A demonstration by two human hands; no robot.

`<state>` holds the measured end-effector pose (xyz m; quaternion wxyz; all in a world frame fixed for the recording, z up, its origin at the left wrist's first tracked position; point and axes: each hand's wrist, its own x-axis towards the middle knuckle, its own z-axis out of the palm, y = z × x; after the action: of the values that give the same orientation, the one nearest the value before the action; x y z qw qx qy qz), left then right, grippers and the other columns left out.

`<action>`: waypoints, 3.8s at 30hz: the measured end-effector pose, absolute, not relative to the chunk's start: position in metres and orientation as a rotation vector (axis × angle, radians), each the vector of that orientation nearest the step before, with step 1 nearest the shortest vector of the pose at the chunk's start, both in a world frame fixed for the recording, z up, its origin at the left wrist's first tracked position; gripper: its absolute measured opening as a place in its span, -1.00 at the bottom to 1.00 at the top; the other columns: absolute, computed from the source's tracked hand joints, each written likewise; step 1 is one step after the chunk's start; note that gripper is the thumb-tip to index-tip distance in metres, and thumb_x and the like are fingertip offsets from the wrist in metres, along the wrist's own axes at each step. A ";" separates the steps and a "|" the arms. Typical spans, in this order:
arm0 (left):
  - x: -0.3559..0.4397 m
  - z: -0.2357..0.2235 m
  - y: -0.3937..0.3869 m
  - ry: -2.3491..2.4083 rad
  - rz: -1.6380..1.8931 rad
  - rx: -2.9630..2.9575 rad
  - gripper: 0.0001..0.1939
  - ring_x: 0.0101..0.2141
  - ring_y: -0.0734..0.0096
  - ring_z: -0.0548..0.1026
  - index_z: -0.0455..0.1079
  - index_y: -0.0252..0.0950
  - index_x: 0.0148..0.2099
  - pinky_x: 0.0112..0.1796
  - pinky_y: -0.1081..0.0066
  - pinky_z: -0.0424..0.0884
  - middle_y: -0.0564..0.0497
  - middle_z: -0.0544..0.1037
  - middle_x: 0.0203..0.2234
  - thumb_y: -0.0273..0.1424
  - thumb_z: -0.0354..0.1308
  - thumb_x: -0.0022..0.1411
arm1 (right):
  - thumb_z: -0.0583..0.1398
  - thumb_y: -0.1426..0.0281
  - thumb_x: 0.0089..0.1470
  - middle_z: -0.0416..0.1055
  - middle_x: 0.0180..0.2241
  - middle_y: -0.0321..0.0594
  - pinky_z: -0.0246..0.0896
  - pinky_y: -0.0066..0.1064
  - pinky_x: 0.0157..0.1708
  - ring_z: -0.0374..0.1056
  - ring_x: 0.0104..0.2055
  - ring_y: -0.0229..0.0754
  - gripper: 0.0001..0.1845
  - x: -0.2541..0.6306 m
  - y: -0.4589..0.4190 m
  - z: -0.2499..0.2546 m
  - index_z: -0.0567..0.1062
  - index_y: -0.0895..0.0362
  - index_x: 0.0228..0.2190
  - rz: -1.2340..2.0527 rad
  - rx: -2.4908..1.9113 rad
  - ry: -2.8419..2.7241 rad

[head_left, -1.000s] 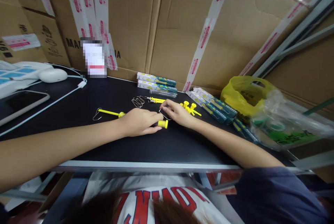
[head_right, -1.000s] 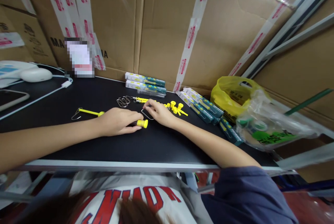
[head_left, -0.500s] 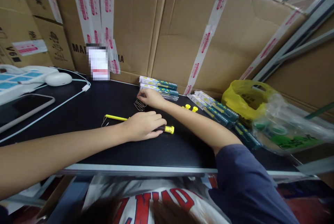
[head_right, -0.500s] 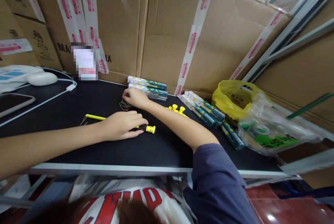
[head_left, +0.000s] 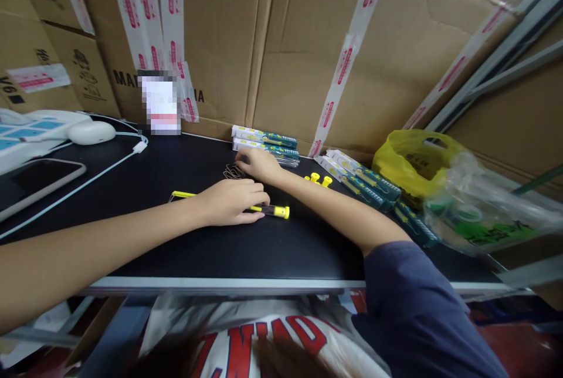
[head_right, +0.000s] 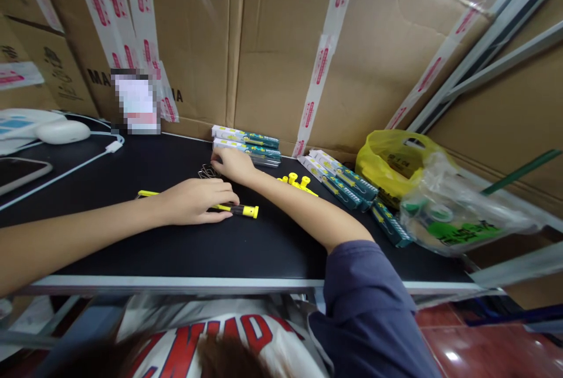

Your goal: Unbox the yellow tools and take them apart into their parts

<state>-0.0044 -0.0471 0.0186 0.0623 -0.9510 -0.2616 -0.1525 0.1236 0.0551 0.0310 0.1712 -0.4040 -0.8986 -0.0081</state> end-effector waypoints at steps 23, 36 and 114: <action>-0.071 0.007 -0.015 -1.788 -1.643 -3.034 -0.27 -0.43 0.37 0.46 0.43 -0.37 -0.21 -0.37 0.36 0.39 -0.11 0.53 -0.42 0.14 -0.32 0.26 | 0.27 0.15 -0.03 0.27 -0.47 -0.31 0.08 -0.48 -0.48 0.17 -0.47 -0.32 -0.67 0.245 -0.039 0.026 0.40 0.15 -0.35 0.684 -0.967 -2.548; -0.047 0.020 -0.031 -1.348 -0.824 -3.074 -0.53 -0.34 0.39 0.41 0.40 -0.24 -0.10 -0.34 0.44 0.32 0.02 0.46 -0.33 0.02 0.05 0.17 | 0.27 0.14 -0.02 0.20 -0.57 -0.42 -0.01 -0.51 -0.54 0.10 -0.55 -0.36 -0.64 0.246 -0.038 0.021 0.40 0.15 -0.32 0.679 -1.029 -2.454; 0.039 0.015 -0.060 -0.108 -0.543 -2.571 -0.67 -0.48 0.39 0.35 0.33 -0.29 -0.46 -0.23 0.32 0.33 0.02 0.40 -0.56 -0.31 -0.04 0.33 | 0.24 0.16 0.01 0.23 -0.63 -0.46 -0.02 -0.60 -0.71 0.06 -0.67 -0.45 -0.67 0.243 -0.032 0.023 0.30 0.14 -0.37 1.268 -1.020 -1.916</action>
<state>0.0387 -0.0597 0.0151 0.2530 -0.9458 -0.0396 -0.1996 0.2429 -0.0321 0.0231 0.3087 -0.3858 -0.7250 0.4798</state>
